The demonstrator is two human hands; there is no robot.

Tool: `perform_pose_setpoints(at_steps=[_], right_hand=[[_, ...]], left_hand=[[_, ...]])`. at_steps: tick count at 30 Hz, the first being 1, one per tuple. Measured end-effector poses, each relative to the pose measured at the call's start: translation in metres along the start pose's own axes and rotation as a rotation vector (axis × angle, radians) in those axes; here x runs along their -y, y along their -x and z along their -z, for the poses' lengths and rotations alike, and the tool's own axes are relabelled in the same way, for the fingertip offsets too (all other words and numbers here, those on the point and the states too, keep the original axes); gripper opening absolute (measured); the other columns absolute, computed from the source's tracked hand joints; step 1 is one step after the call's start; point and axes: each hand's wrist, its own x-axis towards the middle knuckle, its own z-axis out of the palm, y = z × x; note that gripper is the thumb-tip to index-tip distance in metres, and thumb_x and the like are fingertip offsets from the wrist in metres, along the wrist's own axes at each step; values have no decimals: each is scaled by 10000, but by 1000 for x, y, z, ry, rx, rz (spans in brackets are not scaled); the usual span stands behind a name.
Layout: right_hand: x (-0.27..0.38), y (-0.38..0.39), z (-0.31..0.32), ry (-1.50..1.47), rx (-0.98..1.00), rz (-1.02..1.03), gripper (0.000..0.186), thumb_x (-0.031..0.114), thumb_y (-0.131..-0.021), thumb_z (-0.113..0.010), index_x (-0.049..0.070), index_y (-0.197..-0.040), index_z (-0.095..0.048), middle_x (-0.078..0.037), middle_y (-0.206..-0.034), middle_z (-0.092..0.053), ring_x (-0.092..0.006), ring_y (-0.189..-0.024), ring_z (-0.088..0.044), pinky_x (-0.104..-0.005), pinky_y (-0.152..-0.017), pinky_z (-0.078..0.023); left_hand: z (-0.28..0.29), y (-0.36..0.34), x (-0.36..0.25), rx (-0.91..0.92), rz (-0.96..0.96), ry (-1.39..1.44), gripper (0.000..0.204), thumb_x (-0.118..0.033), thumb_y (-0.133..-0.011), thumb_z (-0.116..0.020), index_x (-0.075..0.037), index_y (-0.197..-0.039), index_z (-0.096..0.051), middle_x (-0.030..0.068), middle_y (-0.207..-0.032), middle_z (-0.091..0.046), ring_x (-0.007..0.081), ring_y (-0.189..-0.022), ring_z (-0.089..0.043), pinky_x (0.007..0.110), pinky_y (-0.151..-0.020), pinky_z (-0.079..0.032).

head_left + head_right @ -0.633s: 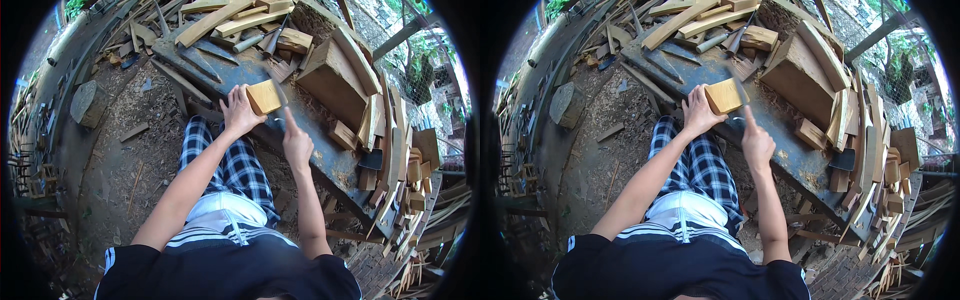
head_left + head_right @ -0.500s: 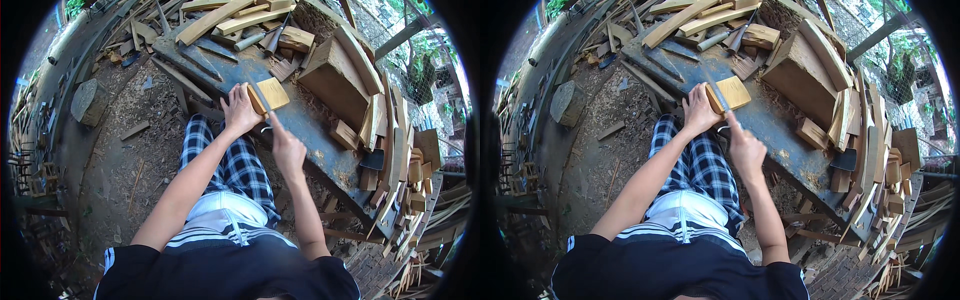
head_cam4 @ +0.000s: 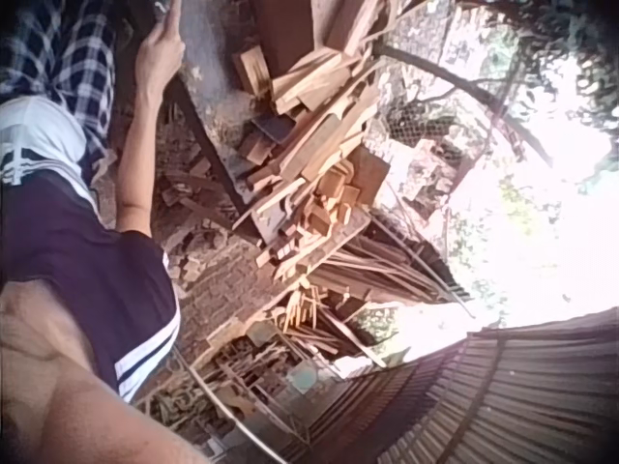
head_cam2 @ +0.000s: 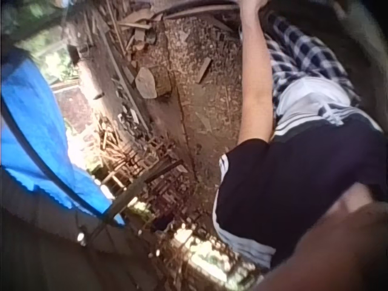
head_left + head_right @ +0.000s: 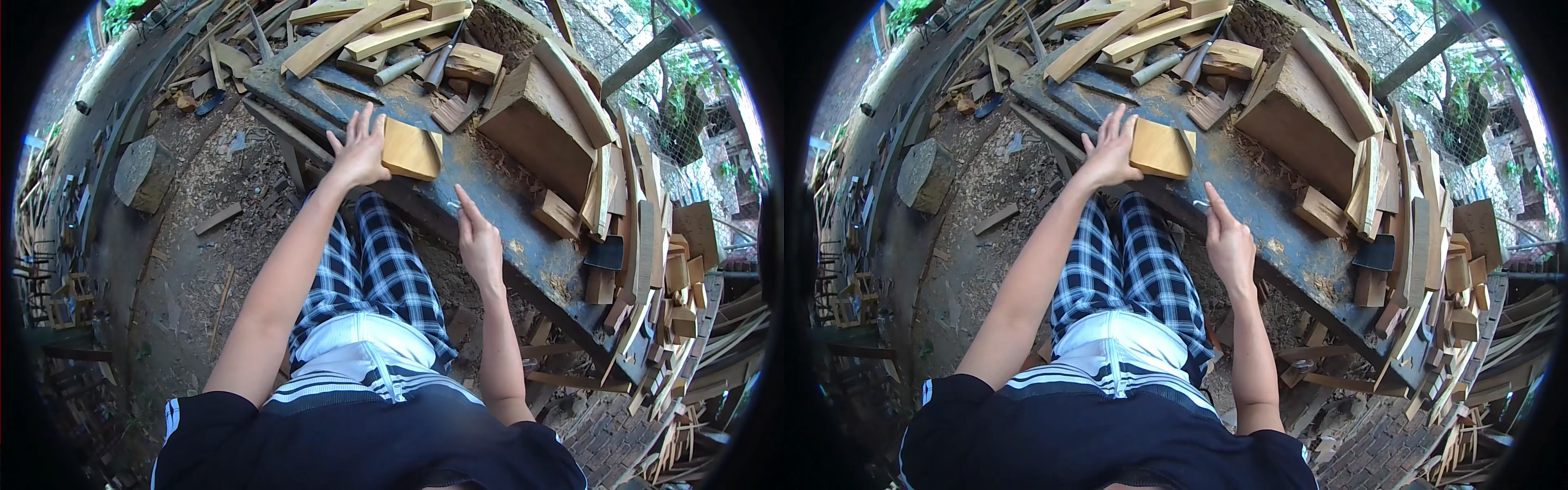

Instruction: The person selects a piece of wood and uses a small hand saw to cut a notch into it.

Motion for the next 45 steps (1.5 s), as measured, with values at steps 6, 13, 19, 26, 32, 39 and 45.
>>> perform_pose_setpoints(at_steps=[6, 13, 19, 26, 32, 39, 45], right_hand=[[5, -10, -5, -144, -87, -114, 380, 262, -1038, -515, 304, -1410, -578, -176, -775, -705, -322, -655, -703, -463, -664, -542], [15, -3, -38, 213, -105, 150, 528, 203, -972, -570, 348, -1472, -486, -142, -711, -678, -343, -599, -688, -467, -513, -533], [6, -51, -42, 207, -201, 115, 471, 195, -986, -531, 316, -1441, -525, -177, -706, -679, -380, -614, -681, -504, -527, -525], [23, -1, -28, 232, -13, 68, 453, 222, -999, -538, 315, -1442, -537, -206, -770, -685, -392, -667, -677, -487, -567, -516], [23, -55, -33, 258, -69, 41, 416, 245, -1011, -510, 312, -1419, -553, -213, -824, -700, -410, -700, -679, -509, -618, -532], [20, -9, -37, 225, -80, 121, 473, 204, -977, -550, 314, -1437, -538, -179, -718, -687, -370, -610, -686, -487, -532, -531], [15, -61, -34, 233, -147, 116, 437, 211, -975, -547, 309, -1400, -568, -201, -736, -693, -392, -641, -686, -506, -561, -539]], left_hand=[[0, 1, -17, -67, -107, 507, 1044, -419, -780, -767, -25, -1571, -211, 210, -1632, -216, 353, -1519, -217, 642, -1194, -140], [-36, -1, -18, -372, -33, 373, 633, -247, -1014, -499, -32, -1549, -238, 178, -1564, -351, 349, -1458, -334, 611, -1193, -191], [-32, -1, -25, -386, -27, 322, 614, -258, -1019, -487, -37, -1542, -252, 172, -1561, -355, 339, -1455, -342, 614, -1189, -199], [-36, 4, -25, -440, -14, 213, 605, -267, -1016, -489, -37, -1532, -272, 165, -1533, -394, 318, -1441, -368, 619, -1184, -209], [-35, -2, -28, -489, -22, 233, 549, -244, -1015, -481, -37, -1499, -322, 162, -1506, -431, 316, -1418, -401, 614, -1180, -207], [-35, 4, -32, -526, 34, 185, 490, -225, -1014, -478, -55, -1463, -379, 124, -1456, -496, 290, -1371, -457, 612, -1146, -261], [-32, -1, -36, -529, 16, 182, 486, -222, -1013, -480, -51, -1457, -383, 128, -1446, -505, 295, -1359, -471, 628, -1147, -256]])
